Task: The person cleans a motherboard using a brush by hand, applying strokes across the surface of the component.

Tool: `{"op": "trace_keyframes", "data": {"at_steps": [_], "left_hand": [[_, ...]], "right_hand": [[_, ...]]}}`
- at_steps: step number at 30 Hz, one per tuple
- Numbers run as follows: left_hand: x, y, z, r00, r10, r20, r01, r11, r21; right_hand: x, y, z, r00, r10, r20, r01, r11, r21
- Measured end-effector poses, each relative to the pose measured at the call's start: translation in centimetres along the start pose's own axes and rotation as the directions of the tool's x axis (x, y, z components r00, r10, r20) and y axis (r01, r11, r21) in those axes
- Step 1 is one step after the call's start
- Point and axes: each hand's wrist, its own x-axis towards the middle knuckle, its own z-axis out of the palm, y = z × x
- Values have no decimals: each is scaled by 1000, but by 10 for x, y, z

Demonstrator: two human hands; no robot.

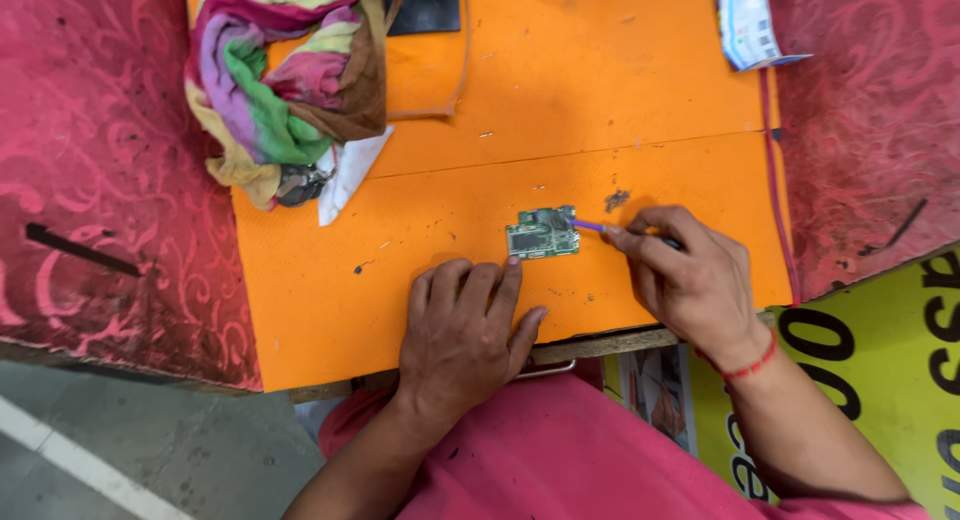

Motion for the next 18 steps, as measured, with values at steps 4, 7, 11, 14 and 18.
{"op": "trace_keyframes", "data": {"at_steps": [4,7,11,14,18], "left_hand": [[2,-1,0,1000,-15,-1,15,1000,-20],[9,0,-8,999,-49,-7,48,995,-83],[34,-7,-17,995,-64,78,74,988,-134],[59,-20,-13,982,21,187,11,985,-171],[89,-40,-14,947,190,257,-165,979,-118]], "right_hand": [[19,14,-6,948,-251,194,235,967,101],[57,44,-17,922,-250,297,236,968,81],[104,76,-18,940,-319,120,270,912,309],[119,84,-2,982,-160,98,132,961,242],[112,88,16,995,-102,-8,101,969,225]]}}
